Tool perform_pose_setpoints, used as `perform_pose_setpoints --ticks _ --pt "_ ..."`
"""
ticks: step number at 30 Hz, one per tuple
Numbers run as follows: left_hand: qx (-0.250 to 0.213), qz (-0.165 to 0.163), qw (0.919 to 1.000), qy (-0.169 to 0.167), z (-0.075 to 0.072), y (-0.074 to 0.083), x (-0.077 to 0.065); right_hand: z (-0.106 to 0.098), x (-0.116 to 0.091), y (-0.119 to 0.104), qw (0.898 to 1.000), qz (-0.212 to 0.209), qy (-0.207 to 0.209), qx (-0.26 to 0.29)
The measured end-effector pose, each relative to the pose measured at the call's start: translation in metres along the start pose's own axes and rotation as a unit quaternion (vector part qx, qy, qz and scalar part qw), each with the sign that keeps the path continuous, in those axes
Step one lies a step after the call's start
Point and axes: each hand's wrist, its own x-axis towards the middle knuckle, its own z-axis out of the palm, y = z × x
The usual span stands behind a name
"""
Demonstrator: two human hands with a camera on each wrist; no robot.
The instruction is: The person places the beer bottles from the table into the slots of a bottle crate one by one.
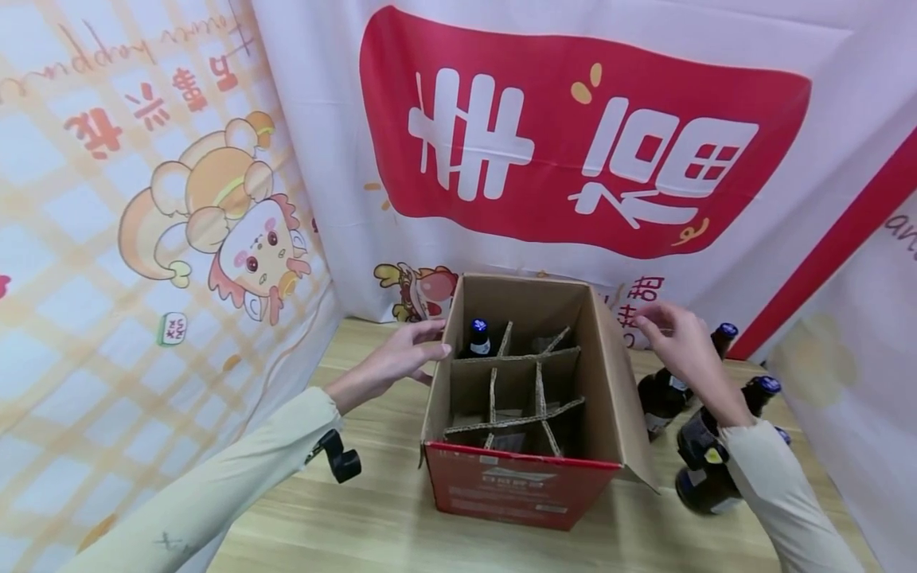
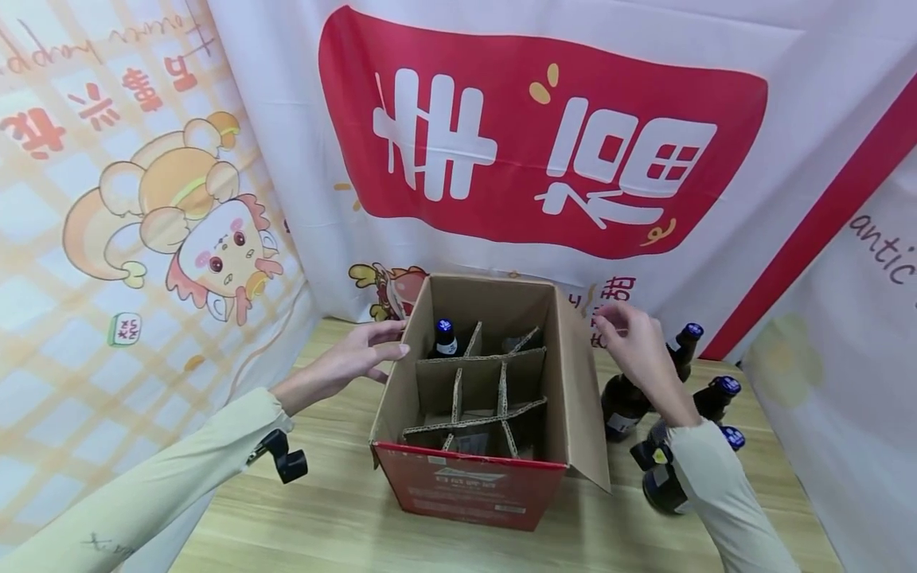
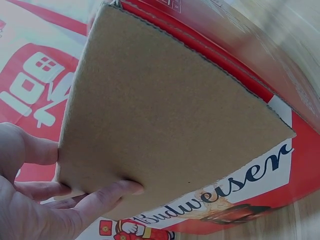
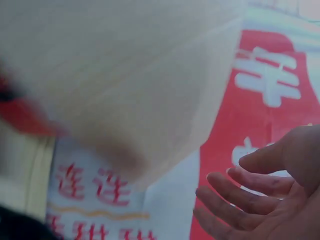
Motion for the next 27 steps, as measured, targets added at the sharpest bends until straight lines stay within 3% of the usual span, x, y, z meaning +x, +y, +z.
perform_pose_setpoints --ticks 5,8,13,17,20,23,25,27 --pt "0.001 0.002 1.0 -0.002 -0.001 -0.001 0.0 0.005 -0.016 0.031 0.998 0.007 0.057 -0.04" --pt "-0.001 0.001 1.0 -0.003 0.0 -0.001 0.001 0.008 -0.027 0.045 0.995 0.032 0.08 -0.056" --pt "-0.003 -0.003 1.0 0.0 0.0 -0.002 0.002 0.026 -0.04 0.064 0.985 0.092 0.146 -0.027" --pt "-0.002 -0.005 1.0 0.001 0.002 -0.002 0.003 0.053 -0.048 0.081 0.957 0.143 0.25 0.031" --pt "0.001 -0.006 1.0 0.002 0.001 -0.002 0.002 0.074 -0.049 0.091 0.924 0.167 0.326 0.112" --pt "0.001 -0.007 1.0 0.006 0.001 -0.002 0.002 0.09 -0.046 0.099 0.892 0.162 0.379 0.187" --pt "-0.002 -0.008 0.9999 0.008 0.002 -0.002 0.002 0.097 -0.043 0.104 0.881 0.151 0.398 0.204" --pt "-0.005 -0.008 0.9999 0.007 0.002 -0.002 0.003 0.102 -0.041 0.11 0.879 0.139 0.409 0.203"
